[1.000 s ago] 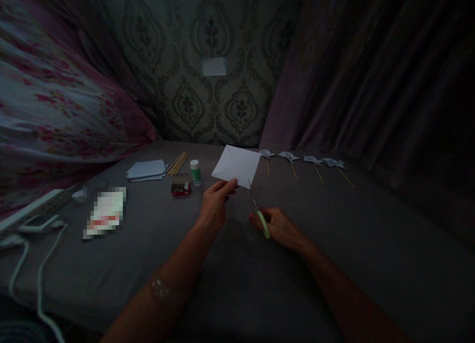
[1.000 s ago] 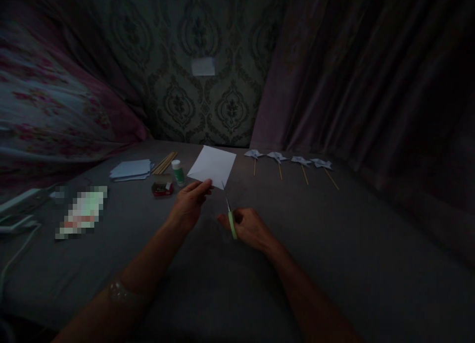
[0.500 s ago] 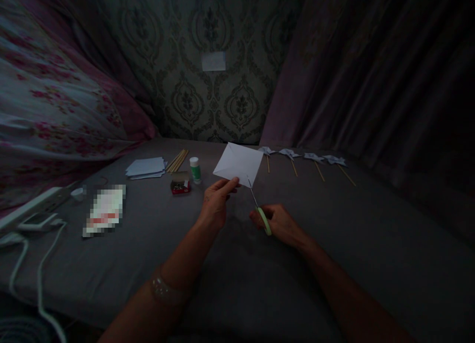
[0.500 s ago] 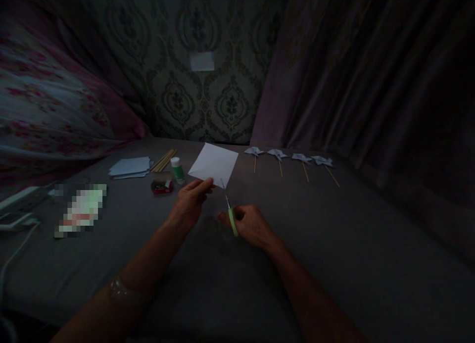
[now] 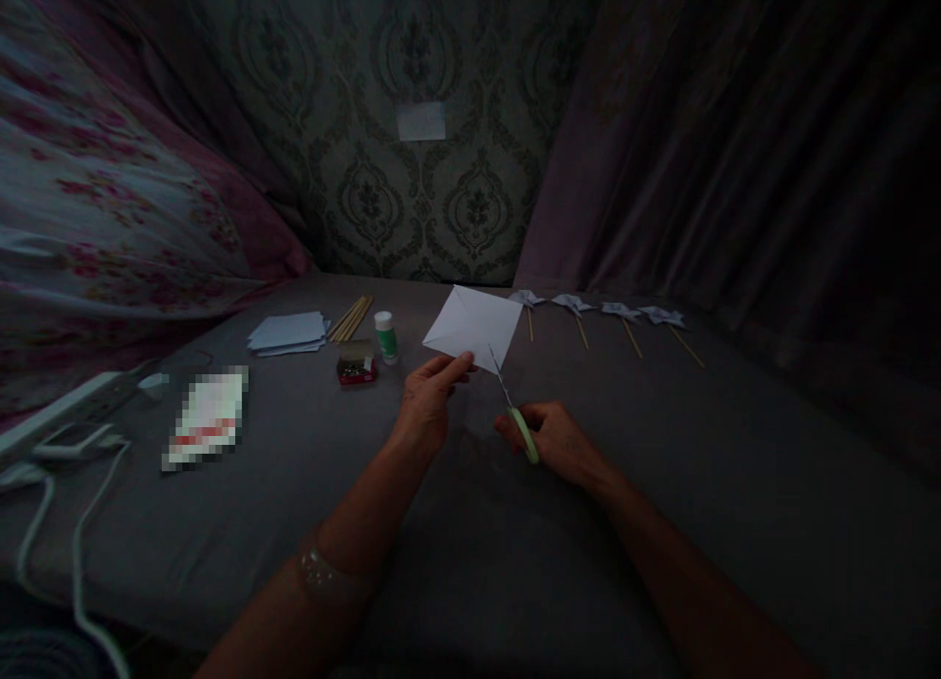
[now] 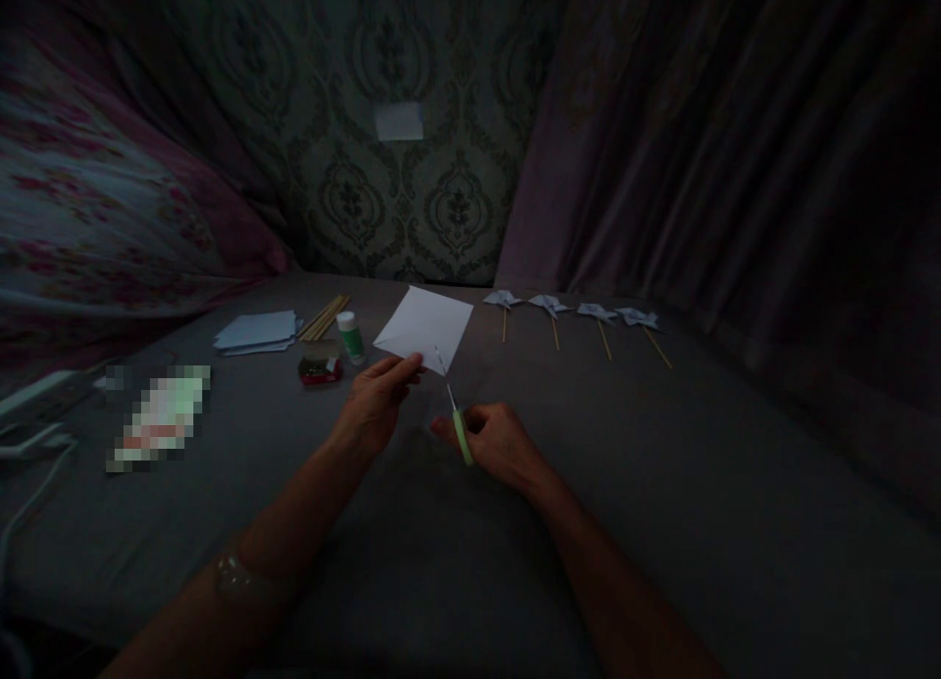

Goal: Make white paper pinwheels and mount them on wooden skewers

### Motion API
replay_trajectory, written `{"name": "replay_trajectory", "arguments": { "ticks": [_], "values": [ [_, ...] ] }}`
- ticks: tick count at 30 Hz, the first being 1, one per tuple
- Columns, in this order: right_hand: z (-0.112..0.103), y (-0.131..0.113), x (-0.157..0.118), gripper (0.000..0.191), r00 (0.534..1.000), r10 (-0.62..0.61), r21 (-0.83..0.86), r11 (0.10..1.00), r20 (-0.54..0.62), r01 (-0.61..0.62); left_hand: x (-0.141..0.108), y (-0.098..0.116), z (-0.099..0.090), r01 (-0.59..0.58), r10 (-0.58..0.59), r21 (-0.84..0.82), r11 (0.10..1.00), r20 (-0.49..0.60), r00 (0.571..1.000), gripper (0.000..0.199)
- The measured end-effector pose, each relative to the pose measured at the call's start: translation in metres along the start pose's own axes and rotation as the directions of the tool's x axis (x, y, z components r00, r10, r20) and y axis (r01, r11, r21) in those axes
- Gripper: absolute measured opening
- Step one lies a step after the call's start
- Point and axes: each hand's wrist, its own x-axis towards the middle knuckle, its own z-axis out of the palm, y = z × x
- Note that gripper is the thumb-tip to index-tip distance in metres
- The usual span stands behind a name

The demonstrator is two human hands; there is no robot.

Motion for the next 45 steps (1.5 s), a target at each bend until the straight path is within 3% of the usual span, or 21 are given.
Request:
{"name": "replay_trajectory", "arguments": {
  "ticks": [21, 45],
  "values": [
    [0.001, -0.003, -0.001, 0.045, 1.0, 0.006, 0.022, 1.0, -0.006, -0.006, 0.0, -0.001, -0.001, 0.001, -0.001, 0.015, 1.0, 0.0, 1.0, 0.019],
    [0.003, 0.005, 0.004, 0.043, 0.992, -0.007, -0.068, 0.998, -0.124, -0.001, 0.002, -0.002, -0.002, -0.04, 0.04, -0.002, 0.999, 0.018, 0.999, 0.019]
  ]
}}
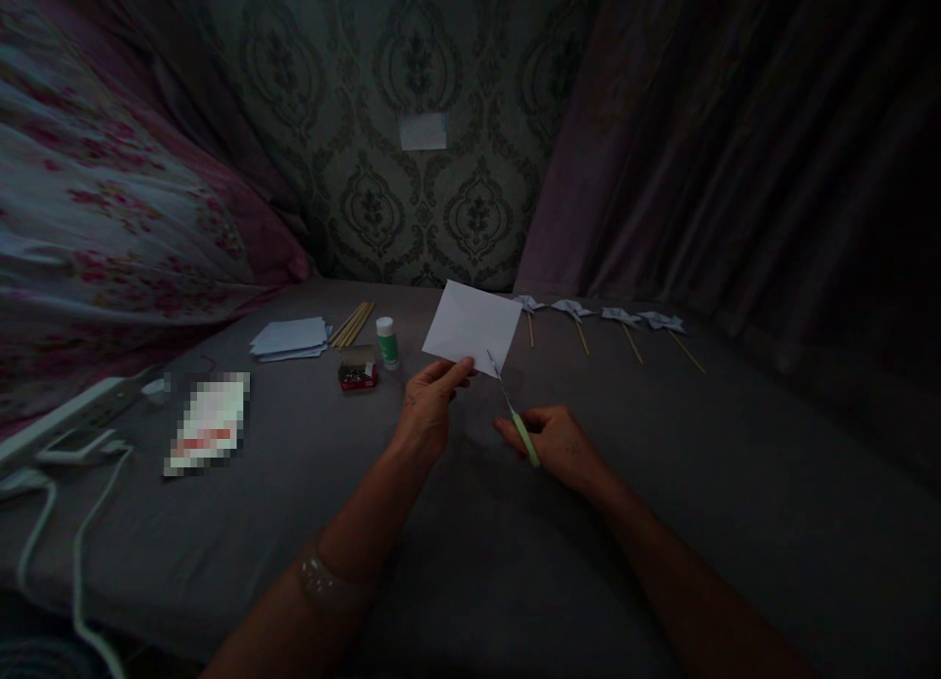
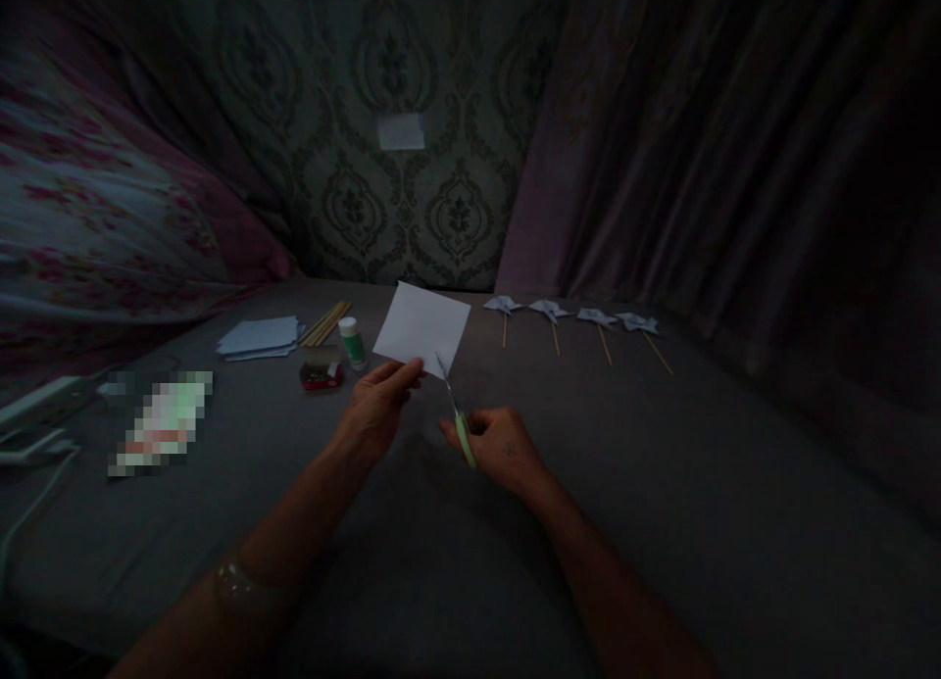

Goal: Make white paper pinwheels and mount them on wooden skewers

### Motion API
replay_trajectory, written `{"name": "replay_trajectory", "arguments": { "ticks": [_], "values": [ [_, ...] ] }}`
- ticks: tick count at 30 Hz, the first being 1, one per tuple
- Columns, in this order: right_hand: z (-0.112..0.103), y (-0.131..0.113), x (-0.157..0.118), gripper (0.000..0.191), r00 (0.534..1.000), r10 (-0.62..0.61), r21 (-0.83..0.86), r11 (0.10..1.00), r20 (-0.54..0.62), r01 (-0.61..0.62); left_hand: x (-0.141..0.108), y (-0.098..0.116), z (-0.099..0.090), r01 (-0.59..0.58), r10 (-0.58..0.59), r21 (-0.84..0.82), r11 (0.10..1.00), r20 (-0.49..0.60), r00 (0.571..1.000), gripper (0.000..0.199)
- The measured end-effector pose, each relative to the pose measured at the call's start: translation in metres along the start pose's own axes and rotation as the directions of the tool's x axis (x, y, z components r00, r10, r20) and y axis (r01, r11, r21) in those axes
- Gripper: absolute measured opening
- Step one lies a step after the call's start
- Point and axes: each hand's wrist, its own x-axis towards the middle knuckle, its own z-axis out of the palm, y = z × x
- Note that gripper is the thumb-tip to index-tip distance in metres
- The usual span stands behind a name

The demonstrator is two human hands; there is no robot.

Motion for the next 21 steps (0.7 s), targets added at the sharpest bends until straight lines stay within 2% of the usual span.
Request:
{"name": "replay_trajectory", "arguments": {
  "ticks": [8, 16, 21],
  "values": [
    [-0.0007, -0.0011, 0.001, 0.041, 1.0, -0.009, 0.021, 1.0, 0.003, 0.008, -0.0017, 0.0021, 0.0016, -0.009, 0.009, 0.042, 0.999, 0.008, 1.0, 0.025],
    [-0.0024, -0.0021, 0.0001, 0.041, 0.999, -0.038, 0.054, 0.998, -0.003, 0.039, -0.0043, -0.0017, 0.0045, -0.03, 0.026, 0.065, 0.997, 0.072, 0.997, 0.023],
    [-0.0017, -0.0017, 0.0006, 0.042, 0.999, -0.037, 0.046, 0.998, -0.016, 0.038, -0.0049, -0.0015, 0.0048, -0.025, 0.02, 0.059, 0.998, 0.07, 0.997, 0.022]
  ]
}}
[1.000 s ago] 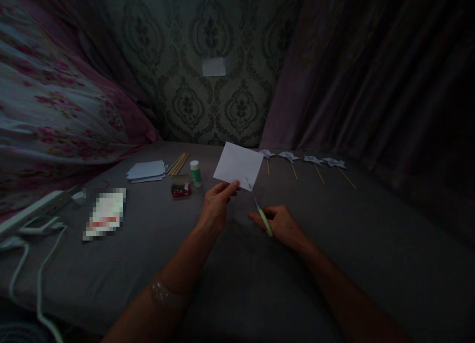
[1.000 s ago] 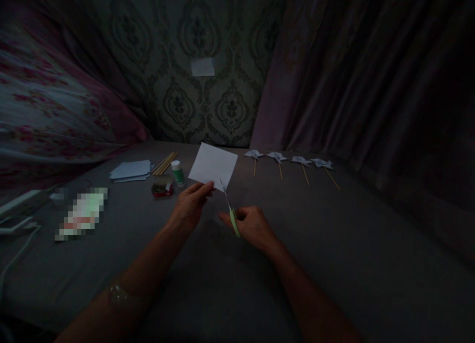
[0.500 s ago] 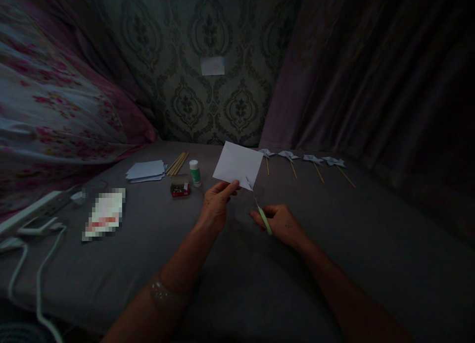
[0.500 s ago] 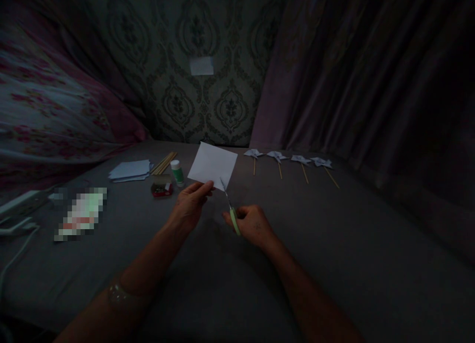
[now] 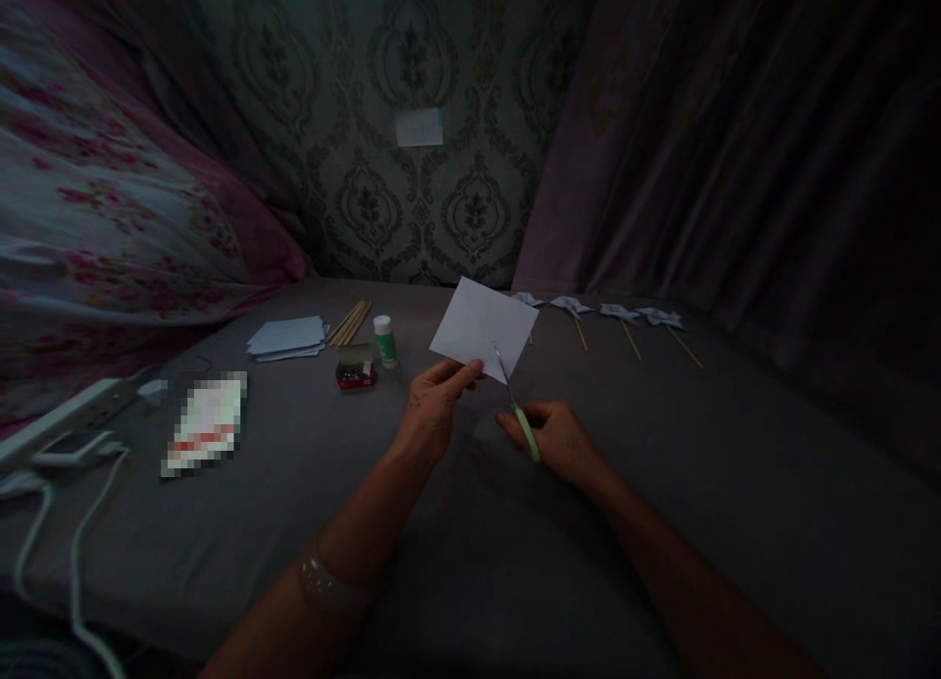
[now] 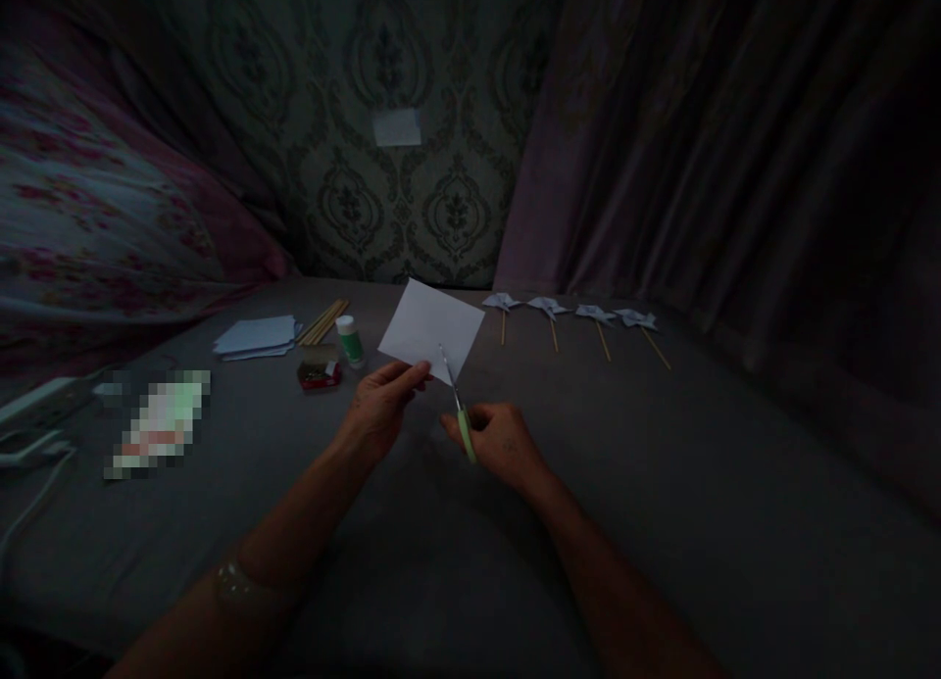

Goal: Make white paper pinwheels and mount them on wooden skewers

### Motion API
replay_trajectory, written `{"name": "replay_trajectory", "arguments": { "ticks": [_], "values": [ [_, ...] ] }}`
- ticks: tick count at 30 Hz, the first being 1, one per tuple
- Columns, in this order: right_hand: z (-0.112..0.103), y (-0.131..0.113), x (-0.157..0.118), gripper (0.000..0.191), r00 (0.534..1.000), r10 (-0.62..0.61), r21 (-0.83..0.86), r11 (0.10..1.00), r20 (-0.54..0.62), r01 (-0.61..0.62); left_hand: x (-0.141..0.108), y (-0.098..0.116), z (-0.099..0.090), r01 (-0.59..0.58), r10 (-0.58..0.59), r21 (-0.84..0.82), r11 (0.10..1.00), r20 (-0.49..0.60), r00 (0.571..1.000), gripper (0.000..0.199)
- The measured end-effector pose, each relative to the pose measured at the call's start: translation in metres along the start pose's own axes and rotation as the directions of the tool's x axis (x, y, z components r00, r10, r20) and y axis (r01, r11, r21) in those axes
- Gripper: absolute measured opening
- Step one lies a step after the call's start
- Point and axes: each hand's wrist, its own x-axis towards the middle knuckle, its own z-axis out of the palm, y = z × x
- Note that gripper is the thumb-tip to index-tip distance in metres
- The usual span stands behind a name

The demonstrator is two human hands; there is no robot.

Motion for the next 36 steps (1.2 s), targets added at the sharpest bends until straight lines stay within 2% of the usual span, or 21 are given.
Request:
{"name": "replay_trajectory", "arguments": {
  "ticks": [8, 25, 36],
  "values": [
    [0.0019, 0.0012, 0.0006, 0.037, 0.999, 0.008, -0.027, 1.0, -0.051, -0.009, -0.0006, 0.0021, 0.0002, -0.006, 0.006, -0.012, 1.0, -0.007, 1.0, 0.02],
    [0.0011, 0.0004, 0.0006, 0.037, 0.998, 0.011, -0.032, 0.999, -0.067, -0.013, 0.0017, -0.0002, -0.0007, 0.012, -0.012, -0.04, 0.999, -0.003, 1.0, 0.02],
    [0.002, 0.0026, 0.0007, 0.037, 0.997, 0.017, -0.001, 1.0, -0.07, -0.017, -0.001, 0.0067, 0.0016, 0.121, -0.121, -0.163, 0.979, 0.009, 0.993, 0.021]
  ]
}}
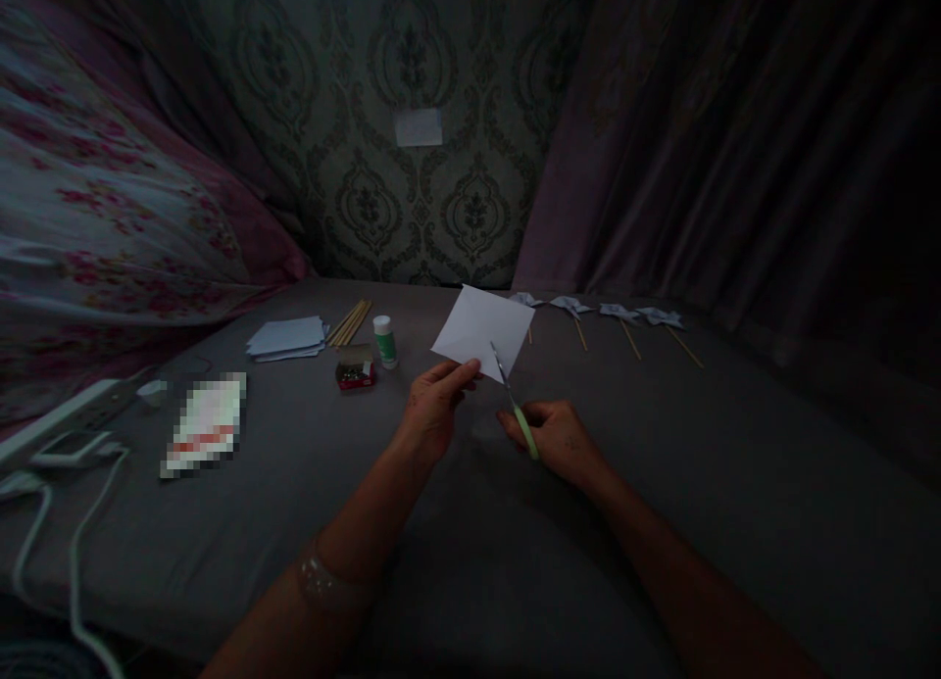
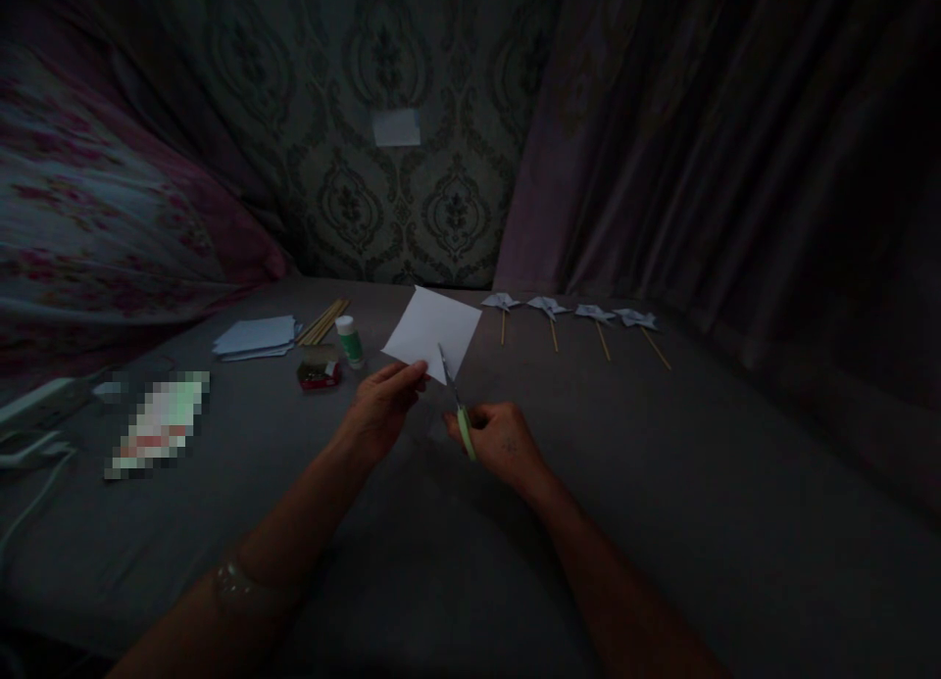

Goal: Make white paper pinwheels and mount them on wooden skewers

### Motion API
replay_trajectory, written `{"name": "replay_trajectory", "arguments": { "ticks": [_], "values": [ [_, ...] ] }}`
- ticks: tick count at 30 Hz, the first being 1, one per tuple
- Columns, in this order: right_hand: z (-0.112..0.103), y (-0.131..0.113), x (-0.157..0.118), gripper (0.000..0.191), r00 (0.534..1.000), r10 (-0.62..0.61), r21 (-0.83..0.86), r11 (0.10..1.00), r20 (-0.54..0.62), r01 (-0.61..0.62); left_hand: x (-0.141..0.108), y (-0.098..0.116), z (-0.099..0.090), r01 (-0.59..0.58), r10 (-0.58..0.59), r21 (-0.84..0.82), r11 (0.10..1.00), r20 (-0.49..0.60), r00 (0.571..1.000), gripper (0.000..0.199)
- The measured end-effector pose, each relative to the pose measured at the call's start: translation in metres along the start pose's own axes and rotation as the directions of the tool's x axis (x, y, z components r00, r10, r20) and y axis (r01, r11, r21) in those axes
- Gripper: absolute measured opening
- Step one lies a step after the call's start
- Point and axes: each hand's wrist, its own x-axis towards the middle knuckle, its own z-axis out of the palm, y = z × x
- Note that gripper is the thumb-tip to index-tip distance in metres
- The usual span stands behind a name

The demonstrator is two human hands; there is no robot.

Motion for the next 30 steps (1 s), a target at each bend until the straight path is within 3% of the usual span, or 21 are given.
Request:
{"name": "replay_trajectory", "arguments": {
  "ticks": [11, 18, 20, 23, 26, 30],
  "values": [
    [0.0, 0.0, 0.0, 0.038, 1.0, 0.018, 0.008, 1.0, -0.002, -0.018, 0.001, 0.005, 0.0, 0.252, -0.243, -0.22, 0.943, 0.065, 0.968, 0.017],
    [0.001, -0.003, 0.0, 0.04, 0.998, 0.059, -0.003, 0.998, 0.001, -0.059, 0.002, 0.006, -0.002, 0.338, -0.311, -0.241, 0.91, 0.145, 0.939, 0.018],
    [0.001, -0.002, 0.0, 0.039, 0.999, 0.045, -0.013, 0.999, 0.02, -0.045, 0.001, 0.004, -0.001, 0.291, -0.271, -0.222, 0.931, 0.115, 0.956, 0.021],
    [0.0, 0.0, 0.0, 0.034, 0.996, -0.034, -0.047, 0.998, 0.083, 0.038, 0.002, 0.002, -0.001, 0.117, -0.118, -0.144, 0.983, 0.0, 0.993, 0.026],
    [0.0, 0.003, 0.001, 0.031, 0.992, -0.061, -0.09, 0.993, 0.107, 0.071, 0.006, 0.0, -0.004, -0.01, 0.002, -0.072, 0.997, -0.11, 0.994, 0.028],
    [-0.004, 0.002, 0.007, 0.032, 0.998, 0.021, 0.015, 1.0, -0.061, -0.02, 0.01, -0.004, -0.01, -0.066, 0.071, 0.039, 0.997, -0.146, 0.987, 0.025]
  ]
}}
